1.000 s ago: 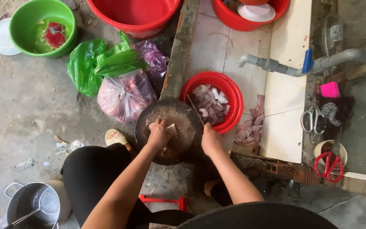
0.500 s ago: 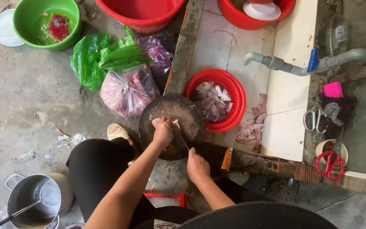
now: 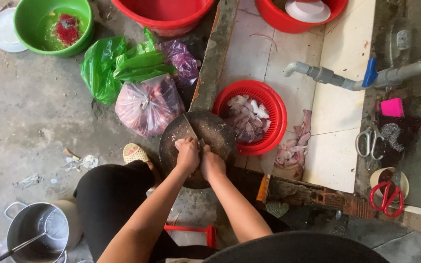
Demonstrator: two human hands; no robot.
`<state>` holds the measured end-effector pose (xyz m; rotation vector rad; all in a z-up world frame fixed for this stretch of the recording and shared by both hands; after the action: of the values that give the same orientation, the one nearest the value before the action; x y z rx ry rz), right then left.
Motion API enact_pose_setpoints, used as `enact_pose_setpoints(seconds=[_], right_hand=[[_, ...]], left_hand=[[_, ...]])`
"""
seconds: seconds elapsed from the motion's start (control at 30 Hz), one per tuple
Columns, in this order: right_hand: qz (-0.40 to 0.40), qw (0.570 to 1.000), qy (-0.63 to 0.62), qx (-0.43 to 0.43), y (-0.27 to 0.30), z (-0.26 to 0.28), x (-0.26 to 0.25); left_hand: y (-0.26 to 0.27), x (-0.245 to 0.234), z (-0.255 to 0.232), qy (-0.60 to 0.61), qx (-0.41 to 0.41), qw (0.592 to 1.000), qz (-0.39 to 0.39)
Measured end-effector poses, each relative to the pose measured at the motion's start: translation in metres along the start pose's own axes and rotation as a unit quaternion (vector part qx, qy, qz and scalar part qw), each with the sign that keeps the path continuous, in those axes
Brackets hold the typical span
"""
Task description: The person sits on a low stool and uses a knife to cut pieces of fish on a round wooden cutting board. They place the cut fish into a red plastic basket. The person handles the fish and knife with both hands throughout the process.
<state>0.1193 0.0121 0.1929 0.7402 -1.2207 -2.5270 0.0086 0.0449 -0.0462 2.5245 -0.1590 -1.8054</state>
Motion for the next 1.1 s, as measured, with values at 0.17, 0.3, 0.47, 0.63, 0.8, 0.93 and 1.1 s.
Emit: enact_pose_setpoints(seconds=[0.17, 0.3, 0.47, 0.63, 0.8, 0.93, 1.1], right_hand=[[-0.037, 0.961, 0.227, -0.153, -0.039, -0.042, 0.016], [0.005, 0.997, -0.036, 0.074, 0.08, -0.029, -0.025], [0.0, 0.96, 0.248, -0.13, 0.023, -0.092, -0.013], [0.003, 0.978, 0.171, -0.117, -0.016, -0.049, -0.002], [0.006, 0.973, 0.173, -0.151, -0.007, -0.051, -0.01], [0.028, 0.963, 0.223, -0.147, 0.006, -0.077, -0.017], [0.067, 0.985, 0.142, -0.064, 0.053, -0.062, -0.038]], left_hand=[[0.008, -0.034, -0.009, 0.033, 0.019, 0.999, 0.012], [0.001, -0.025, -0.001, 0.042, -0.018, 0.998, 0.043], [-0.005, -0.017, -0.006, 0.075, -0.028, 0.994, 0.071], [0.007, -0.026, -0.018, 0.076, -0.042, 0.994, 0.066], [0.014, -0.055, -0.032, 0.058, -0.035, 0.996, 0.065], [0.013, -0.051, -0.029, 0.09, -0.092, 0.991, 0.047], [0.016, -0.059, -0.032, 0.113, -0.126, 0.984, 0.061]])
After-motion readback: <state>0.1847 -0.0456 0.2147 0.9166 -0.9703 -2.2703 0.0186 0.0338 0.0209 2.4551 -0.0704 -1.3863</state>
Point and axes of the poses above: each hand's wrist, its own y-axis away from the middle knuckle, its own x-axis out of the palm, z = x × y, the point moved 4 cm from there along -y, towards the middle knuckle, and after that the axes turned 9 degrees about -y, right-handed, at the moved point
